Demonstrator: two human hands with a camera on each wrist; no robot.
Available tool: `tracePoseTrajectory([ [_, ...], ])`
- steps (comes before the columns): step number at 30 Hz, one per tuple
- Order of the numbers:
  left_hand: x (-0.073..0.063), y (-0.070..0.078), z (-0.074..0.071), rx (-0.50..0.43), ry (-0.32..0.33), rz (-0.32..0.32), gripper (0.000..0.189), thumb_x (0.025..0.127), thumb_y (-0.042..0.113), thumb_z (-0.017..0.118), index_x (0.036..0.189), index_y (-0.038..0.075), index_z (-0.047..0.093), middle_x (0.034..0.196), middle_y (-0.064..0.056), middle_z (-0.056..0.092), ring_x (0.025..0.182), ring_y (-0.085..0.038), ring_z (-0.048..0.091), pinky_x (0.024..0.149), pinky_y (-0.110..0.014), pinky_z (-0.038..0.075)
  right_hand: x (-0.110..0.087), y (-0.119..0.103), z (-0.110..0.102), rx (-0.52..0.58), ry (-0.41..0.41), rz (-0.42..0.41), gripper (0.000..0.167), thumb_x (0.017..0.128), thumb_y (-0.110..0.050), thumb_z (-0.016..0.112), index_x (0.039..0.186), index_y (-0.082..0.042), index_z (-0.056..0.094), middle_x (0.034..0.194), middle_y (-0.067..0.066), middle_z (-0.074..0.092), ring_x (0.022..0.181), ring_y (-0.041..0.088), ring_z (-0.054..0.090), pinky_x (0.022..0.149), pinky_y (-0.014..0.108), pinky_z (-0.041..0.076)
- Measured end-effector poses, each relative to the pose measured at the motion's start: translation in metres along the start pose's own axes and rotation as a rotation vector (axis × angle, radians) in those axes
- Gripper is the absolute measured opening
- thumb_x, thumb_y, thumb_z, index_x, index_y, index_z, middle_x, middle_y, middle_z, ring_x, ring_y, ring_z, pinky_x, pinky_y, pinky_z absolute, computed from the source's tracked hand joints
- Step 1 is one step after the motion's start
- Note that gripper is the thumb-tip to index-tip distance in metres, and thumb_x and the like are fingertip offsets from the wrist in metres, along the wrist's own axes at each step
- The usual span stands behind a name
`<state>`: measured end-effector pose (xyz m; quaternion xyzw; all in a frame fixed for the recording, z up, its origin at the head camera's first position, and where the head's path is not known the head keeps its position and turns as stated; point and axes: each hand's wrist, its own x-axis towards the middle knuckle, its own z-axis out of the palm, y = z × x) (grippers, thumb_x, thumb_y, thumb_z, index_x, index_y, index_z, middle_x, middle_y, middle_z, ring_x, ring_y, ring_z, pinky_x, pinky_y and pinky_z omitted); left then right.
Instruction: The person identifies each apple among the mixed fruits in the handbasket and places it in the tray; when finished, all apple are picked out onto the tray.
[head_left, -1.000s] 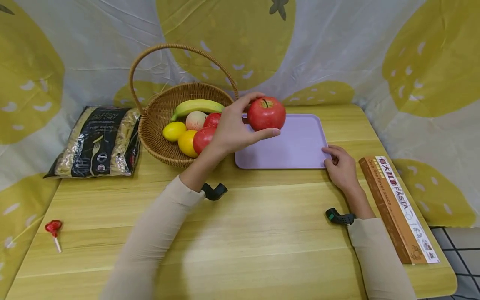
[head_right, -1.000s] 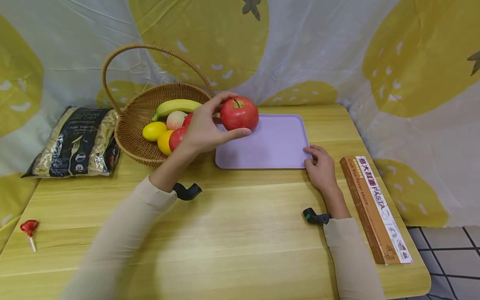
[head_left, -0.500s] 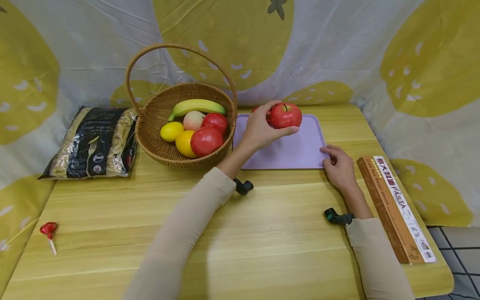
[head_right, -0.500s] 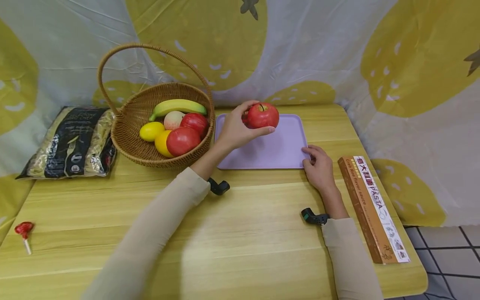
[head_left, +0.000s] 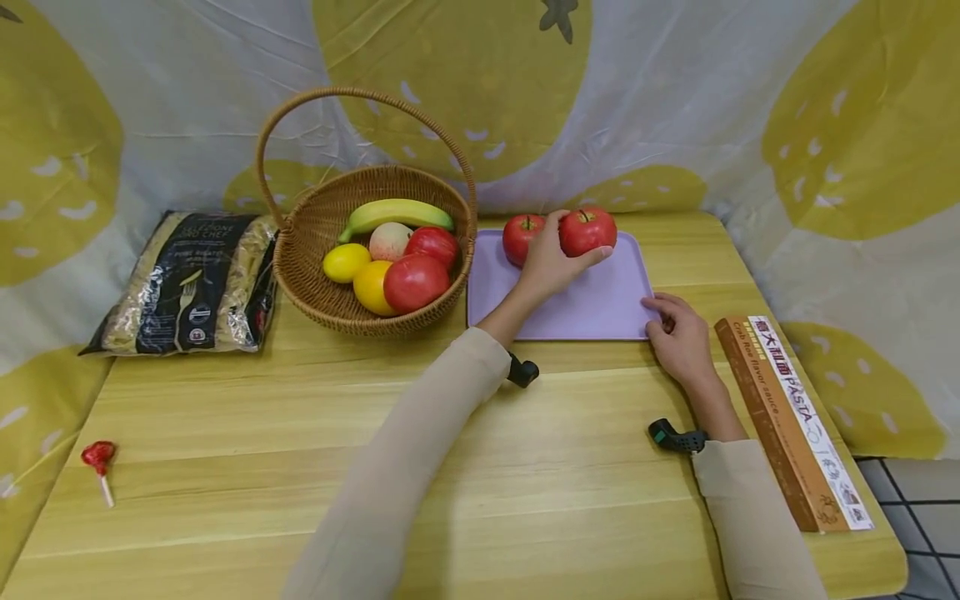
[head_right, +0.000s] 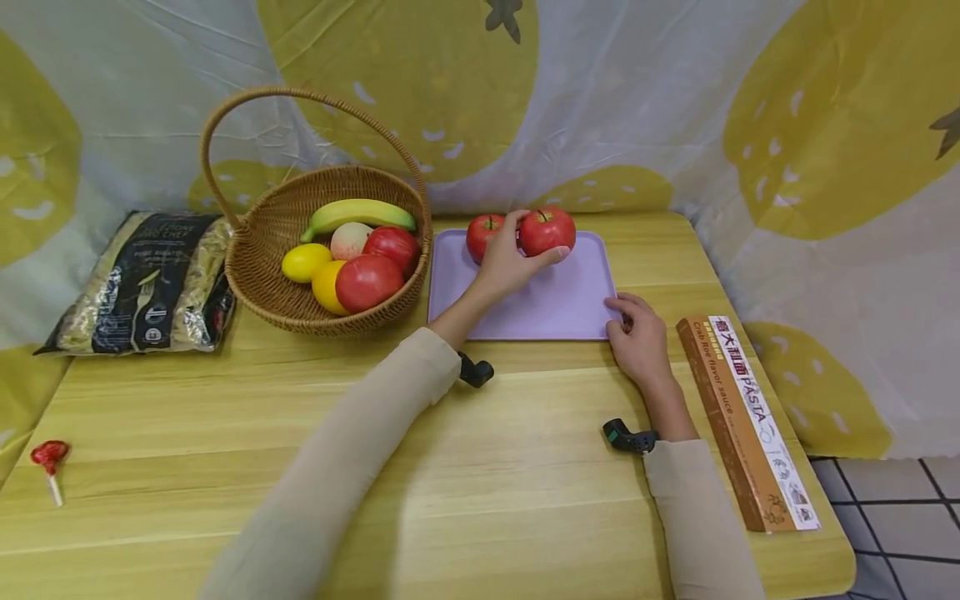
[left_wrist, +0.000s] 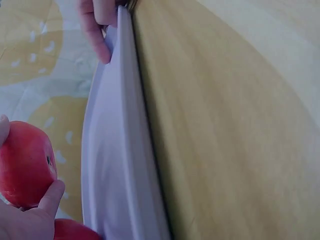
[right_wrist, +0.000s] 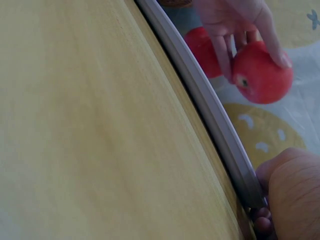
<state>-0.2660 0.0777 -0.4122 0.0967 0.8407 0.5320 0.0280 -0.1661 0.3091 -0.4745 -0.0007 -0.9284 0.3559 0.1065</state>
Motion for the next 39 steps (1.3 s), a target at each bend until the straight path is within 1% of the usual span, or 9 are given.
tracePoseTrajectory([
  [3,-0.001,-0.005,0.013,0.012,0.011,0.013,0.086,0.085,0.049,0.082,0.15,0.017,0.037,0.145,-0.004,0.053,0.134,-0.022,0.05,0.115,-0.042,0.045,-0.001,0.001,0.0,-0.004,-0.001,0.0,0.039,0.092,-0.001,0.055,0.128,0.002,0.07,0.142,0.02,0.06,0.096,0.025,0.054,0.074,0.021,0.035],
  [6,-0.004,-0.01,0.027,0.079,0.014,0.025,0.086,0.086,0.044,0.083,0.151,0.014,0.037,0.146,-0.006,0.052,0.135,-0.023,0.051,0.115,-0.04,0.046,-0.003,0.002,0.0,-0.008,-0.011,0.005,0.039,0.093,-0.002,0.055,0.129,0.002,0.07,0.142,0.02,0.06,0.098,0.027,0.054,0.075,0.022,0.035],
  [11,-0.007,-0.015,0.045,0.142,0.044,-0.008,0.089,0.086,0.038,0.084,0.155,0.011,0.034,0.15,-0.01,0.046,0.137,-0.024,0.051,0.115,-0.037,0.046,-0.006,0.003,0.001,0.002,-0.012,0.025,0.04,0.093,-0.001,0.055,0.13,0.001,0.069,0.143,0.02,0.059,0.102,0.029,0.056,0.077,0.02,0.035],
  [16,-0.004,-0.019,0.046,0.157,0.133,0.008,0.086,0.084,0.036,0.086,0.153,0.012,0.039,0.148,-0.009,0.046,0.135,-0.024,0.052,0.114,-0.035,0.047,-0.004,0.001,0.001,0.005,0.0,0.01,0.039,0.093,-0.002,0.055,0.129,0.002,0.07,0.143,0.021,0.06,0.104,0.03,0.056,0.078,0.02,0.035],
  [23,-0.001,-0.022,0.04,0.213,0.123,0.013,0.089,0.087,0.038,0.083,0.157,0.009,0.037,0.153,-0.009,0.046,0.141,-0.025,0.048,0.118,-0.036,0.043,-0.001,0.0,0.001,0.01,0.002,-0.01,0.039,0.092,-0.001,0.055,0.128,0.002,0.07,0.142,0.022,0.06,0.101,0.031,0.056,0.076,0.02,0.035],
  [29,-0.002,-0.018,0.033,0.219,0.019,-0.037,0.097,0.091,0.036,0.078,0.163,0.007,0.022,0.164,-0.011,0.035,0.15,-0.026,0.04,0.123,-0.036,0.036,0.0,0.0,0.003,0.018,0.007,-0.023,0.039,0.092,-0.001,0.054,0.127,0.002,0.07,0.141,0.022,0.061,0.098,0.029,0.057,0.075,0.02,0.036],
  [34,-0.015,-0.007,0.011,0.253,-0.161,-0.075,0.103,0.093,0.037,0.074,0.165,0.004,0.008,0.171,-0.014,0.021,0.158,-0.025,0.024,0.128,-0.034,0.025,0.0,-0.001,0.003,0.02,0.004,-0.015,0.039,0.092,-0.001,0.054,0.127,0.002,0.07,0.141,0.022,0.06,0.099,0.03,0.056,0.076,0.02,0.035],
  [35,-0.019,-0.004,0.005,0.267,-0.202,-0.067,0.102,0.094,0.038,0.073,0.165,0.005,0.008,0.17,-0.014,0.022,0.158,-0.025,0.025,0.128,-0.035,0.025,0.0,-0.001,0.002,0.02,0.001,-0.012,0.039,0.092,-0.002,0.054,0.127,0.002,0.07,0.142,0.022,0.06,0.1,0.03,0.056,0.077,0.021,0.035],
  [39,-0.037,0.004,-0.021,0.277,-0.333,0.007,0.096,0.095,0.047,0.069,0.165,0.008,0.017,0.162,-0.015,0.037,0.142,-0.022,0.05,0.119,-0.036,0.04,0.0,-0.001,0.001,0.014,0.002,-0.012,0.039,0.092,-0.002,0.054,0.127,0.002,0.07,0.141,0.021,0.06,0.102,0.031,0.056,0.079,0.02,0.034],
])
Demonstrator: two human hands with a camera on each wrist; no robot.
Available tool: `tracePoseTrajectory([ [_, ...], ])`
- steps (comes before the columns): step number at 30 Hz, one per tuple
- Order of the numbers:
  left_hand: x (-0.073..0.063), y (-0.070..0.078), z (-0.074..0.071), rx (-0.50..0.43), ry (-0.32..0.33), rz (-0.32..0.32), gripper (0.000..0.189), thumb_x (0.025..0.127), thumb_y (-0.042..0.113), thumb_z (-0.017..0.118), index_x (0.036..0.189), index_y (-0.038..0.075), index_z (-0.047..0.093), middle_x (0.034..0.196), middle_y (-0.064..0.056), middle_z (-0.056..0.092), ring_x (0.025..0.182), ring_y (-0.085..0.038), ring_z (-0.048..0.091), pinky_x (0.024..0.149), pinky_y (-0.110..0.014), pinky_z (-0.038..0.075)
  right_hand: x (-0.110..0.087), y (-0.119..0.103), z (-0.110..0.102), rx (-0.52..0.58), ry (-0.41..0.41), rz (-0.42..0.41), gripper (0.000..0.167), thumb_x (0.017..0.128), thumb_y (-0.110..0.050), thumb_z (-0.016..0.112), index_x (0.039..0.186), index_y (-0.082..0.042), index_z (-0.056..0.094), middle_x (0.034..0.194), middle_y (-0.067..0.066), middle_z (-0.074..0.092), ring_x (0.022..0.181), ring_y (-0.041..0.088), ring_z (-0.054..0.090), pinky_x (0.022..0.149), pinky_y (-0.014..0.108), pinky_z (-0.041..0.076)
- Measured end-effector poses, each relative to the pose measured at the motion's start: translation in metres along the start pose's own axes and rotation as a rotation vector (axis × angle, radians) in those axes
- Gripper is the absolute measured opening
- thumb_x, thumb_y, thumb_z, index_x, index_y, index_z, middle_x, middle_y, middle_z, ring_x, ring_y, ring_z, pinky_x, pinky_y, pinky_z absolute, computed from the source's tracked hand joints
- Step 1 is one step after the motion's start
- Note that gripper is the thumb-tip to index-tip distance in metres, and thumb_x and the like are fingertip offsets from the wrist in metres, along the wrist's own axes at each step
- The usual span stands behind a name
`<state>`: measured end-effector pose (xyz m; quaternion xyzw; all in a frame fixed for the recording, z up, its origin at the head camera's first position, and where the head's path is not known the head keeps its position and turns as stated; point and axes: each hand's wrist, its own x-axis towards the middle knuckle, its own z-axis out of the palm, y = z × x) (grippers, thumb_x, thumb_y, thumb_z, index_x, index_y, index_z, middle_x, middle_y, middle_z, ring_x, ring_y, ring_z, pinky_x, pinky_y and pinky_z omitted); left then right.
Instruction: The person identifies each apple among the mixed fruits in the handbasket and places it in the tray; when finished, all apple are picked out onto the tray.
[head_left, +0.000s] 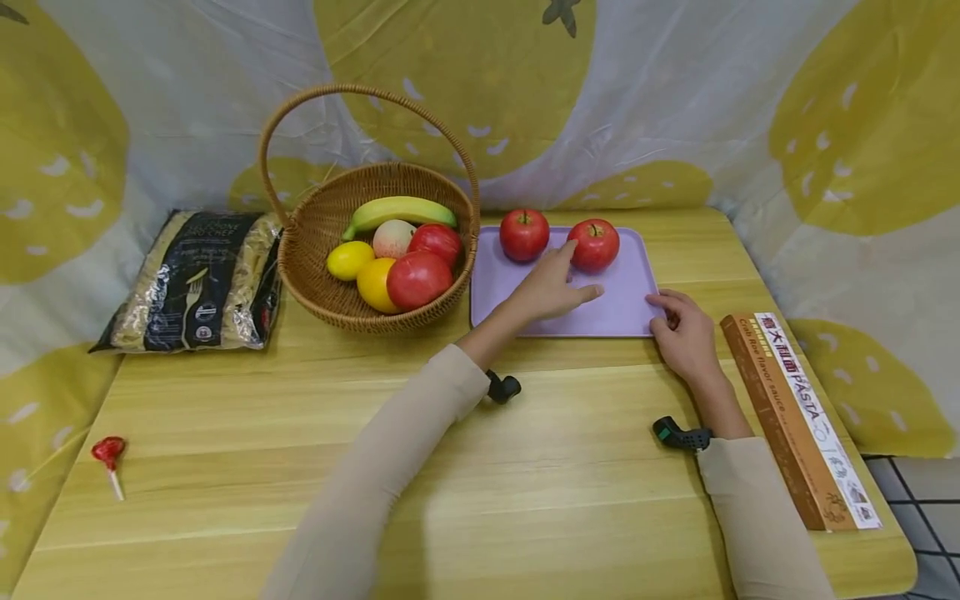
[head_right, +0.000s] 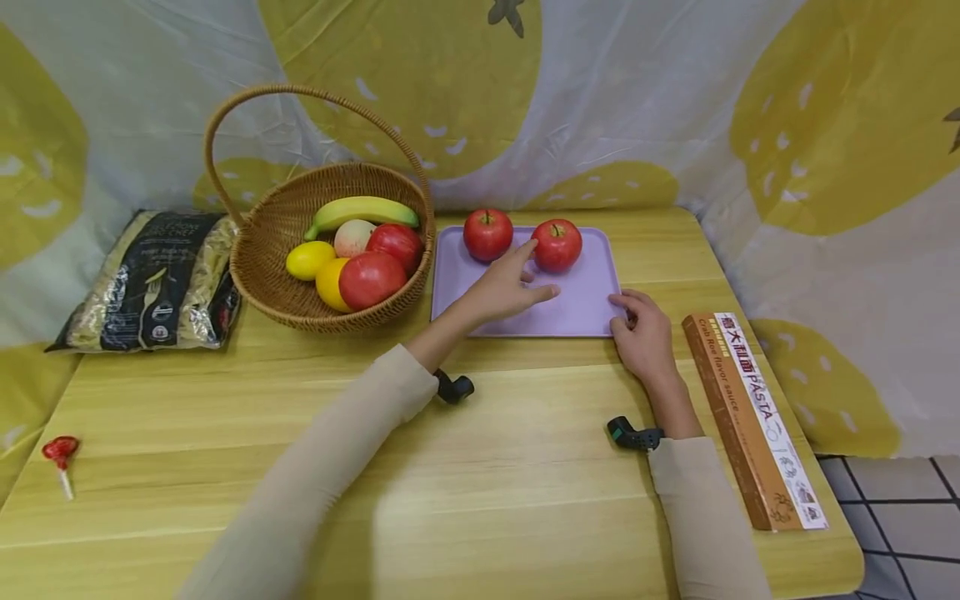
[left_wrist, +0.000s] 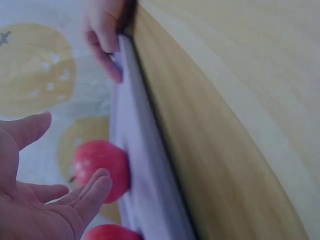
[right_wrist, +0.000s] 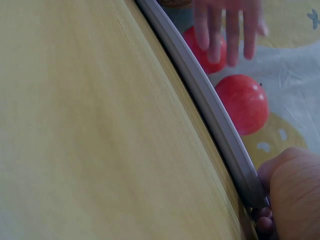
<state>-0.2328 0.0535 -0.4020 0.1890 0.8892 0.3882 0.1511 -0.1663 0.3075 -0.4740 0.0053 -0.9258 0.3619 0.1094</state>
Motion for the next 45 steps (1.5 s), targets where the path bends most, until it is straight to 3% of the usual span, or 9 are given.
tracePoseTrajectory([
  [3,-0.021,0.001,-0.015,-0.036,-0.03,0.062,0.089,0.096,0.048,0.069,0.164,0.011,0.025,0.161,-0.009,0.042,0.126,-0.018,0.064,0.108,-0.033,0.051,0.001,0.0,0.0,0.008,0.001,-0.007,0.039,0.092,-0.001,0.054,0.127,0.003,0.07,0.141,0.022,0.06,0.103,0.031,0.056,0.079,0.019,0.034],
  [13,-0.084,0.007,-0.068,-0.201,-0.025,0.183,0.067,0.094,0.04,0.074,0.152,0.018,0.048,0.143,0.001,0.058,0.121,-0.018,0.066,0.105,-0.035,0.055,0.001,0.001,0.0,0.012,-0.013,0.002,0.039,0.092,-0.001,0.054,0.128,0.002,0.07,0.142,0.021,0.06,0.101,0.03,0.054,0.078,0.021,0.034],
  [20,-0.115,0.0,-0.1,-0.148,-0.042,0.252,0.05,0.095,0.046,0.073,0.139,0.026,0.06,0.122,0.011,0.066,0.109,-0.006,0.067,0.101,-0.034,0.056,-0.001,0.001,-0.001,0.009,-0.011,0.013,0.039,0.093,-0.001,0.054,0.128,0.002,0.07,0.142,0.021,0.06,0.102,0.03,0.054,0.078,0.021,0.034],
  [24,-0.13,-0.01,-0.115,-0.097,0.033,0.268,0.052,0.091,0.047,0.077,0.136,0.028,0.062,0.12,0.012,0.067,0.108,-0.006,0.066,0.099,-0.034,0.057,-0.001,0.001,-0.001,0.004,-0.01,0.013,0.039,0.093,-0.002,0.054,0.128,0.002,0.07,0.141,0.021,0.06,0.101,0.03,0.054,0.078,0.022,0.034],
  [30,-0.15,-0.031,-0.138,-0.01,0.273,0.235,0.068,0.074,0.051,0.09,0.133,0.028,0.066,0.126,0.011,0.067,0.116,-0.012,0.063,0.1,-0.036,0.054,-0.001,0.001,0.0,0.001,-0.01,0.007,0.039,0.092,-0.001,0.054,0.128,0.002,0.07,0.141,0.021,0.06,0.1,0.029,0.053,0.078,0.023,0.033],
  [34,-0.158,-0.046,-0.151,-0.012,0.362,0.163,0.071,0.071,0.051,0.092,0.133,0.028,0.065,0.132,0.008,0.065,0.119,-0.021,0.066,0.097,-0.044,0.058,0.0,0.002,0.0,-0.003,-0.008,0.007,0.039,0.092,-0.001,0.053,0.128,0.002,0.07,0.141,0.02,0.06,0.099,0.029,0.053,0.077,0.023,0.034],
  [40,-0.162,-0.065,-0.162,0.064,0.405,0.052,0.072,0.075,0.051,0.089,0.137,0.024,0.063,0.14,-0.001,0.062,0.125,-0.031,0.062,0.104,-0.054,0.053,0.0,0.001,-0.001,-0.002,-0.014,0.01,0.04,0.093,-0.001,0.053,0.129,0.002,0.069,0.142,0.02,0.059,0.1,0.028,0.053,0.077,0.023,0.034],
  [45,-0.162,-0.074,-0.165,0.102,0.375,0.003,0.076,0.077,0.056,0.086,0.141,0.025,0.06,0.143,-0.002,0.061,0.127,-0.032,0.058,0.101,-0.055,0.051,0.0,0.0,-0.001,-0.003,-0.016,0.015,0.04,0.093,-0.002,0.053,0.129,0.001,0.069,0.143,0.02,0.059,0.101,0.029,0.054,0.078,0.023,0.034],
])
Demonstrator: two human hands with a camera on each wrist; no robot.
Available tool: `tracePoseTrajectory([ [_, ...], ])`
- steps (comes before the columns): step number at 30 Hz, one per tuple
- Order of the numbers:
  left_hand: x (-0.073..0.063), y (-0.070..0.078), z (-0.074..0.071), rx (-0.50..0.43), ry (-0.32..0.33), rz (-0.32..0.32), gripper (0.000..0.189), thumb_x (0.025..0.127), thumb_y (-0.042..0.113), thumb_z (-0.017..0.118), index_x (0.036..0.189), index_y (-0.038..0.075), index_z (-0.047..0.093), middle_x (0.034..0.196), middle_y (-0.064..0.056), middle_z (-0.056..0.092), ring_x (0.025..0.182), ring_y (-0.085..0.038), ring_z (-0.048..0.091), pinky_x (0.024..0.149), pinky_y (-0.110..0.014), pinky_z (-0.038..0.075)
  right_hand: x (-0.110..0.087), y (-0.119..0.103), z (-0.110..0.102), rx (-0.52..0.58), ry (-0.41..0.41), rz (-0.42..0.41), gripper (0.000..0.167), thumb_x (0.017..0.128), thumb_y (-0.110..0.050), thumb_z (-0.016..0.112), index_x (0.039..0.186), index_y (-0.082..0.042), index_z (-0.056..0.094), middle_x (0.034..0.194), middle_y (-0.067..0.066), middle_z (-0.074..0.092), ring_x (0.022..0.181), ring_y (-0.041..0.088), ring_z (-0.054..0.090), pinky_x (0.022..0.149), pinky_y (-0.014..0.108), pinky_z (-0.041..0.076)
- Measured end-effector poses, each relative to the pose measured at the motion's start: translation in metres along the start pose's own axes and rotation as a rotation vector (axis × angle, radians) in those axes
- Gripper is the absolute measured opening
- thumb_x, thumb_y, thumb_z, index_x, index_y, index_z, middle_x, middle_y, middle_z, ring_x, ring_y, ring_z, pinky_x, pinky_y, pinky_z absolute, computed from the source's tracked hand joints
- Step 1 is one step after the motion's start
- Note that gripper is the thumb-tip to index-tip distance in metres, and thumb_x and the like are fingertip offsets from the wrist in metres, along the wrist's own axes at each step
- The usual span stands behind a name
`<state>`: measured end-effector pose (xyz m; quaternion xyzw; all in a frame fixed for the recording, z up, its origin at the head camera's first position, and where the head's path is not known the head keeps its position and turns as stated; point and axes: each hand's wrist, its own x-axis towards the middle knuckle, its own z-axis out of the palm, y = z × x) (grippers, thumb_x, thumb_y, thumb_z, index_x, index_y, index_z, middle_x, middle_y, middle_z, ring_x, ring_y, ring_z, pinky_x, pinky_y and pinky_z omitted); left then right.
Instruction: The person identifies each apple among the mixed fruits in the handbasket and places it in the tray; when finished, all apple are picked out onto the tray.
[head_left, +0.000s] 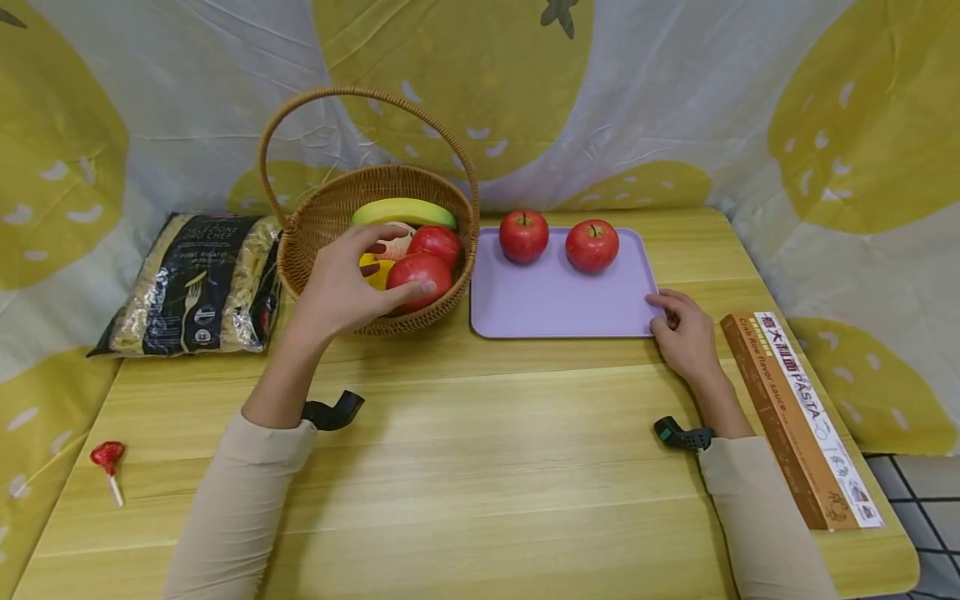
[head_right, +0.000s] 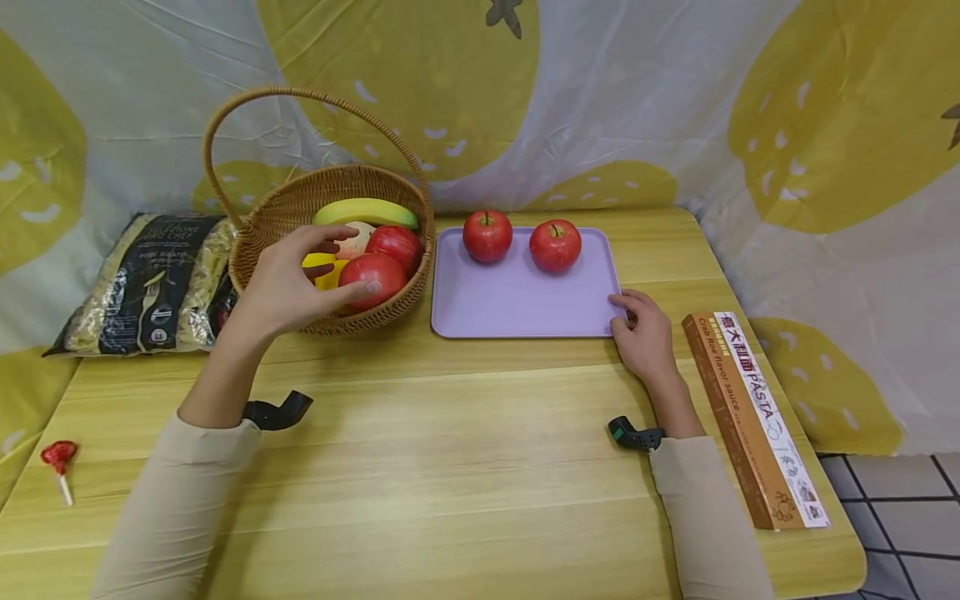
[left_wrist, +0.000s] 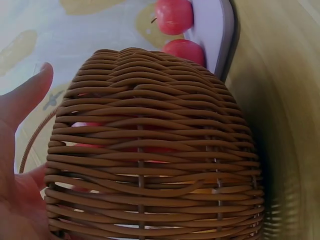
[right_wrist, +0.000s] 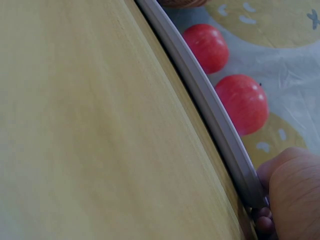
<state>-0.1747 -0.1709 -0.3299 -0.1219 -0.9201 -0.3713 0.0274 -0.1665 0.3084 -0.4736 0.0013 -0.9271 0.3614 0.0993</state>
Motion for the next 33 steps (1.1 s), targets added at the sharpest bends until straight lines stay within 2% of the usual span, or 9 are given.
tracePoseTrajectory([
  [7,0.005,-0.004,0.002,0.006,-0.046,-0.042,0.083,0.077,0.063,0.083,0.144,0.022,0.058,0.143,-0.007,0.06,0.126,-0.031,0.058,0.097,-0.054,0.056,0.002,0.001,0.0,-0.005,-0.005,0.008,0.039,0.094,-0.003,0.053,0.129,0.0,0.07,0.143,0.02,0.059,0.105,0.03,0.054,0.081,0.024,0.034],
  [15,0.007,-0.003,0.002,0.06,-0.106,-0.086,0.086,0.077,0.068,0.08,0.145,0.021,0.056,0.137,-0.009,0.064,0.125,-0.03,0.06,0.101,-0.057,0.047,0.001,0.0,0.001,-0.005,-0.001,-0.003,0.04,0.092,-0.002,0.053,0.128,0.001,0.07,0.143,0.02,0.059,0.101,0.029,0.054,0.078,0.023,0.034],
  [23,0.013,-0.003,0.007,0.074,-0.169,-0.128,0.09,0.077,0.075,0.075,0.143,0.018,0.056,0.134,-0.011,0.064,0.123,-0.029,0.059,0.097,-0.051,0.054,0.001,-0.001,0.0,0.003,0.001,0.001,0.039,0.092,-0.002,0.053,0.128,0.002,0.07,0.142,0.02,0.06,0.102,0.029,0.054,0.079,0.022,0.033],
  [33,0.017,0.003,0.013,0.137,-0.219,-0.157,0.094,0.08,0.083,0.062,0.147,0.017,0.052,0.145,-0.012,0.056,0.125,-0.031,0.057,0.099,-0.052,0.051,0.0,0.001,0.0,0.006,0.013,-0.009,0.039,0.092,-0.002,0.054,0.127,0.001,0.07,0.141,0.02,0.061,0.099,0.028,0.054,0.077,0.021,0.034],
])
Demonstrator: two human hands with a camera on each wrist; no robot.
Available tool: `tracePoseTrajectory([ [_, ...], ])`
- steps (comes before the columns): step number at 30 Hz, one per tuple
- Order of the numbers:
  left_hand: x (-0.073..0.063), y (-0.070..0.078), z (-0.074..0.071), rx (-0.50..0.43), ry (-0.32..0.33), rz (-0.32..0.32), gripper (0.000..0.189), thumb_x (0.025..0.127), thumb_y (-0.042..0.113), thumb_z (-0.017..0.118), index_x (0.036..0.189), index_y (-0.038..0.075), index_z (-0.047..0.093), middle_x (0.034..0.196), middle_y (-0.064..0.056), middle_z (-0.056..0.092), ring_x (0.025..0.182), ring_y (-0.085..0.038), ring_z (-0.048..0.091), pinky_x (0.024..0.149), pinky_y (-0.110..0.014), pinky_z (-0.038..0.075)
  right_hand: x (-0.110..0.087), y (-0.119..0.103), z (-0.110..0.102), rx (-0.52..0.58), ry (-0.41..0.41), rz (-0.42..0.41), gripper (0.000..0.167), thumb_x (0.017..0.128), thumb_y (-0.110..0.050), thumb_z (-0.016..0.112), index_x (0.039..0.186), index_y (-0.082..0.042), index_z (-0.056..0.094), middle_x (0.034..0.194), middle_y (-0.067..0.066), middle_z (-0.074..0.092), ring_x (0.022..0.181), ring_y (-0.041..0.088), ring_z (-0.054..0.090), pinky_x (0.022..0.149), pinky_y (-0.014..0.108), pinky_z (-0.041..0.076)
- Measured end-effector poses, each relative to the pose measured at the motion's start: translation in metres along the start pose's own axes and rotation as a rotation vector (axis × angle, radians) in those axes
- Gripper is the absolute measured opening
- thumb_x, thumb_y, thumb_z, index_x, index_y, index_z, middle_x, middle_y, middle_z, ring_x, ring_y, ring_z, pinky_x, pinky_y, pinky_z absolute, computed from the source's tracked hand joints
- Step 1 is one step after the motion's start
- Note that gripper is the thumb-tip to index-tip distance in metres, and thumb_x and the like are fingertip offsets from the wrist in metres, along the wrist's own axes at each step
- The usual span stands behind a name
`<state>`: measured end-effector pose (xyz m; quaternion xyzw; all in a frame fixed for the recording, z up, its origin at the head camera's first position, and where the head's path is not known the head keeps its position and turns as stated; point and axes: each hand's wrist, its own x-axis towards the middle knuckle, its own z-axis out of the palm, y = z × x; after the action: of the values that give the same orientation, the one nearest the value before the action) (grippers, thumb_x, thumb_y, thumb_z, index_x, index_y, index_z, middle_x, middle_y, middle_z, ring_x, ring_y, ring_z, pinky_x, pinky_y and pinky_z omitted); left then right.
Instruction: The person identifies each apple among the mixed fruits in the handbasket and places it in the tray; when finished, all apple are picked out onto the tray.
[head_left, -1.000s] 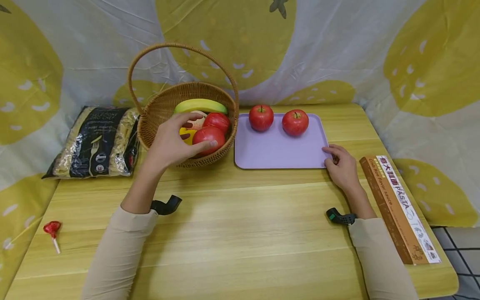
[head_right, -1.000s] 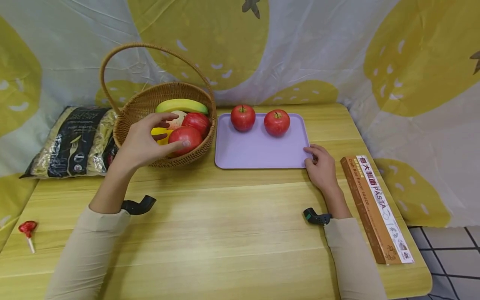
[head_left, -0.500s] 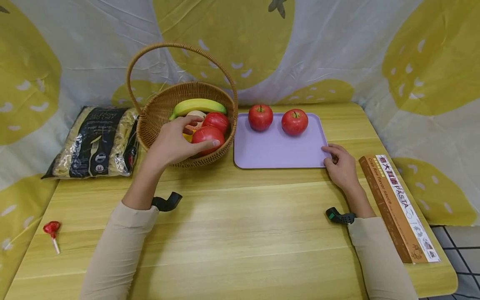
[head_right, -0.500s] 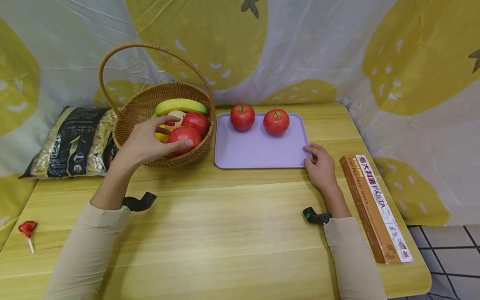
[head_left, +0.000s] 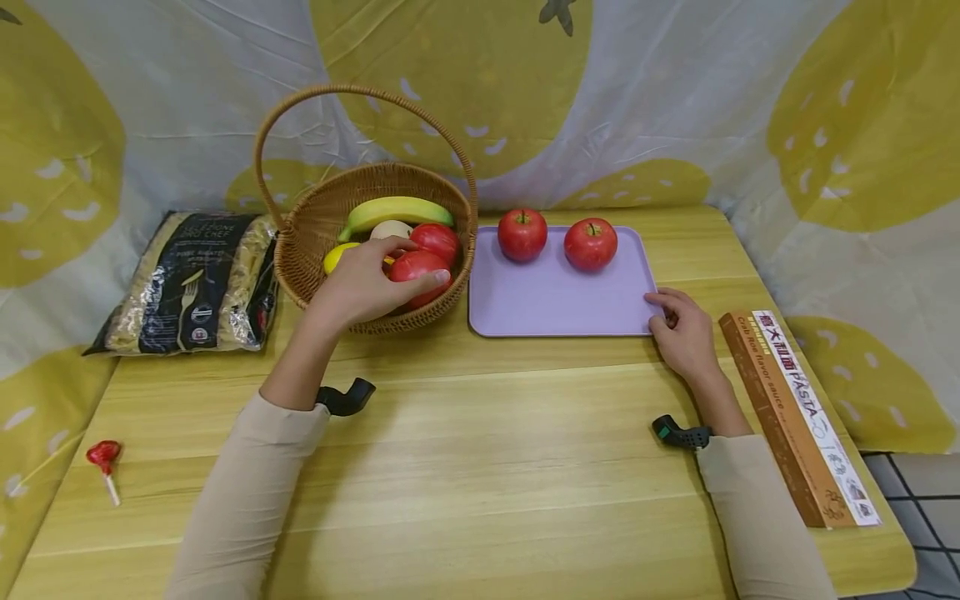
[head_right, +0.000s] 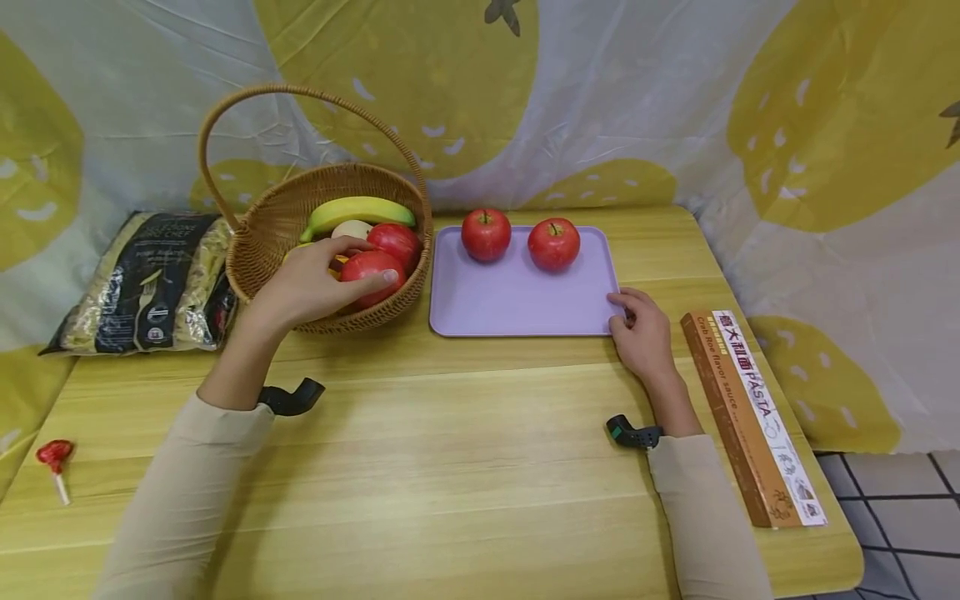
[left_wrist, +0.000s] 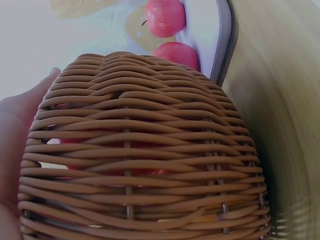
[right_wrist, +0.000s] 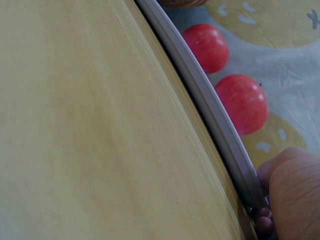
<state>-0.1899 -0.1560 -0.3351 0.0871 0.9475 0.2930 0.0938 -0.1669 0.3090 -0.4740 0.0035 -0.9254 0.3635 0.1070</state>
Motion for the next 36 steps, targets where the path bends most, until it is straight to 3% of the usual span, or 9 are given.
tracePoseTrajectory([
  [12,-0.0011,0.0057,0.0028,0.011,-0.024,0.003,0.091,0.084,0.077,0.064,0.147,0.013,0.05,0.14,-0.015,0.057,0.118,-0.034,0.059,0.095,-0.052,0.052,-0.0001,0.0008,0.0001,0.0,-0.001,-0.003,0.039,0.092,-0.002,0.054,0.127,0.002,0.07,0.141,0.02,0.06,0.1,0.029,0.054,0.077,0.021,0.033],
  [18,-0.0025,0.0046,0.0056,-0.035,0.03,0.05,0.081,0.085,0.068,0.071,0.14,0.011,0.055,0.138,-0.015,0.057,0.119,-0.032,0.057,0.096,-0.051,0.051,-0.0009,0.0002,-0.0003,-0.004,-0.003,-0.001,0.039,0.092,-0.002,0.053,0.127,0.002,0.07,0.141,0.02,0.061,0.101,0.029,0.054,0.078,0.021,0.033],
  [24,-0.0036,0.0019,0.0065,-0.081,0.165,0.06,0.072,0.077,0.057,0.084,0.133,0.017,0.062,0.13,-0.009,0.061,0.117,-0.029,0.057,0.092,-0.053,0.053,-0.0006,-0.0006,-0.0004,-0.004,-0.007,-0.004,0.039,0.092,-0.003,0.054,0.127,0.002,0.07,0.141,0.021,0.06,0.101,0.03,0.054,0.078,0.022,0.033],
  [28,-0.0045,0.0026,0.0061,-0.089,0.234,0.065,0.065,0.073,0.047,0.088,0.127,0.02,0.064,0.126,-0.009,0.059,0.115,-0.03,0.053,0.092,-0.056,0.049,-0.0002,-0.0006,-0.0003,-0.005,-0.005,-0.003,0.039,0.093,-0.003,0.054,0.128,0.002,0.07,0.141,0.021,0.06,0.101,0.029,0.054,0.078,0.022,0.033],
  [31,-0.0048,0.0033,0.0057,-0.084,0.238,0.049,0.07,0.072,0.044,0.089,0.13,0.018,0.062,0.128,-0.012,0.056,0.119,-0.032,0.05,0.094,-0.058,0.047,0.0001,-0.0007,-0.0004,-0.004,-0.004,-0.004,0.039,0.093,-0.002,0.053,0.128,0.002,0.07,0.141,0.021,0.06,0.099,0.029,0.053,0.077,0.023,0.033],
  [36,-0.0058,0.0027,0.0037,-0.061,0.191,-0.012,0.086,0.07,0.048,0.09,0.14,0.013,0.055,0.135,-0.015,0.059,0.128,-0.036,0.047,0.097,-0.061,0.048,-0.0001,-0.001,-0.0005,0.003,-0.004,-0.005,0.039,0.093,-0.002,0.053,0.127,0.002,0.07,0.141,0.021,0.06,0.097,0.027,0.052,0.075,0.022,0.033],
])
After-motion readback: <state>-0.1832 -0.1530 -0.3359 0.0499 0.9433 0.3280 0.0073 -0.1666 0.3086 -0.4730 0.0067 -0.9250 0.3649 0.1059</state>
